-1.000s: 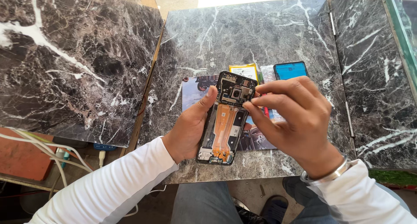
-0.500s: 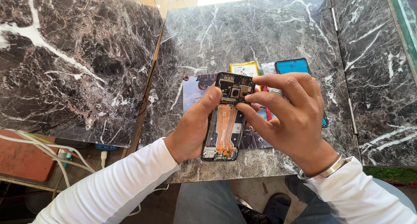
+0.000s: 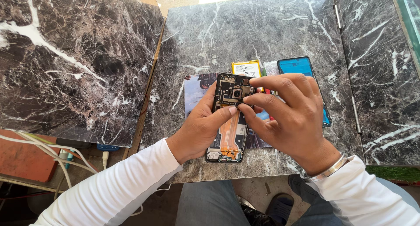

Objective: The person removes a small internal component from a disassembled smartphone, places it on the table, then sprays the phone's interior with a compressed-air can. They use tweezers to reposition small parts inside the phone chassis. The person handles the phone, a battery, and a screen assembly while working at a marble-topped table.

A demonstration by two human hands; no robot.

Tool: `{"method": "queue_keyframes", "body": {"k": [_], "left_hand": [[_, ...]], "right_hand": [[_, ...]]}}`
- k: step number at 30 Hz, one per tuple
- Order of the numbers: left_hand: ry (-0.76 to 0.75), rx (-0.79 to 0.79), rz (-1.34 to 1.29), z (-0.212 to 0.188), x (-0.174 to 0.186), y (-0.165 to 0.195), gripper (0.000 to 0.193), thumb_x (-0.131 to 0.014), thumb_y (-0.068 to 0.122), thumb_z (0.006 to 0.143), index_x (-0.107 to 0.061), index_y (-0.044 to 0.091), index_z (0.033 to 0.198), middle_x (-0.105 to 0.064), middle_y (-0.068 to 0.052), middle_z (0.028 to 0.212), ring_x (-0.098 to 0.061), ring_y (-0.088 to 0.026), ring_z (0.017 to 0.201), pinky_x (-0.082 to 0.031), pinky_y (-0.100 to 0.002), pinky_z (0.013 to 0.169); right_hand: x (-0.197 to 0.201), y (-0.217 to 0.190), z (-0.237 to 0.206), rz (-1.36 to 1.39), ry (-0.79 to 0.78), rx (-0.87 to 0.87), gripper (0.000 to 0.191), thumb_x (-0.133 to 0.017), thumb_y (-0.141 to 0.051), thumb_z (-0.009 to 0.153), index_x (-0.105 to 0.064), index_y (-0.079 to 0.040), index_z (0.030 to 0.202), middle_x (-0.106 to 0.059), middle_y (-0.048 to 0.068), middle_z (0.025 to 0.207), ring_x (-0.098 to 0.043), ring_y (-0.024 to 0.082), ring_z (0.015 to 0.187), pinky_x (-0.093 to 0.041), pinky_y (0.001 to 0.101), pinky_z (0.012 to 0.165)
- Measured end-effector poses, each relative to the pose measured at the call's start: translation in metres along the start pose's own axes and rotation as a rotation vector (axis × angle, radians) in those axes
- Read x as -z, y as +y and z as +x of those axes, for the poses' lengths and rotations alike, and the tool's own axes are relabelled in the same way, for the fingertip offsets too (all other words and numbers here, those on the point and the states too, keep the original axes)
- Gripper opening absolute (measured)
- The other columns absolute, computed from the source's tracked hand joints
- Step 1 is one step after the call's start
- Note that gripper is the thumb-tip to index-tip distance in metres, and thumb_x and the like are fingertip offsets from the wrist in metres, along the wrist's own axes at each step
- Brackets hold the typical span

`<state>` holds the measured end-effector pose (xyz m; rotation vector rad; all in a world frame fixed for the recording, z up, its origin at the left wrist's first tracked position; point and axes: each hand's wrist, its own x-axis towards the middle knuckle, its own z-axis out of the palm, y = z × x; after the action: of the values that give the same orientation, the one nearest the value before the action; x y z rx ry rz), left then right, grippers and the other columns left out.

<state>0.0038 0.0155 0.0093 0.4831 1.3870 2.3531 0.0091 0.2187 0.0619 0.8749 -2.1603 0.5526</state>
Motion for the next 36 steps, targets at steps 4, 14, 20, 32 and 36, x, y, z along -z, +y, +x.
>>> {"method": "queue_keyframes", "body": {"k": [4,14,20,32,36], "left_hand": [[-0.038,0.005,-0.005,0.002,-0.003,0.0,0.054,-0.047,0.003,0.105,-0.025,0.007,0.155,-0.056,-0.013,0.137,-0.061,-0.021,0.127,-0.051,-0.037,0.111],[-0.068,0.023,0.13,0.001,0.0,-0.001,0.063,-0.045,0.001,0.105,-0.017,0.005,0.161,-0.054,-0.015,0.136,-0.059,-0.019,0.127,-0.05,-0.034,0.108],[-0.008,0.118,0.068,0.003,0.003,-0.006,0.075,-0.048,0.004,0.102,-0.007,0.007,0.165,-0.054,-0.012,0.134,-0.058,-0.015,0.121,-0.049,-0.031,0.104],[0.007,0.123,-0.029,0.002,0.005,-0.009,0.075,-0.043,0.003,0.098,-0.012,0.007,0.166,-0.053,-0.01,0.13,-0.055,-0.013,0.115,-0.048,-0.03,0.102],[0.021,0.127,-0.049,0.002,0.006,-0.012,0.075,-0.043,0.003,0.098,-0.012,0.008,0.166,-0.054,-0.01,0.127,-0.056,-0.013,0.112,-0.048,-0.03,0.099]], "right_hand": [[0.001,0.0,0.003,-0.024,-0.04,0.039,0.018,-0.083,-0.021,0.089,-0.072,-0.013,0.101,-0.069,0.004,0.128,-0.064,0.027,0.121,-0.049,0.0437,0.098],[0.0,0.002,0.01,0.07,-0.093,0.052,0.024,-0.079,-0.02,0.089,-0.071,-0.009,0.109,-0.071,0.01,0.129,-0.068,0.03,0.122,-0.054,0.0453,0.106],[0.002,0.003,0.011,0.087,-0.124,0.038,0.029,-0.08,-0.021,0.088,-0.07,-0.008,0.112,-0.073,0.011,0.124,-0.072,0.03,0.11,-0.056,0.0441,0.099],[-0.005,0.0,0.008,0.049,-0.104,0.04,0.026,-0.079,-0.023,0.091,-0.07,-0.008,0.11,-0.074,0.011,0.12,-0.073,0.027,0.107,-0.056,0.0424,0.096],[-0.006,0.002,0.008,0.052,-0.102,0.042,0.028,-0.079,-0.024,0.09,-0.069,-0.008,0.11,-0.075,0.011,0.118,-0.073,0.027,0.106,-0.056,0.0424,0.095]]}}
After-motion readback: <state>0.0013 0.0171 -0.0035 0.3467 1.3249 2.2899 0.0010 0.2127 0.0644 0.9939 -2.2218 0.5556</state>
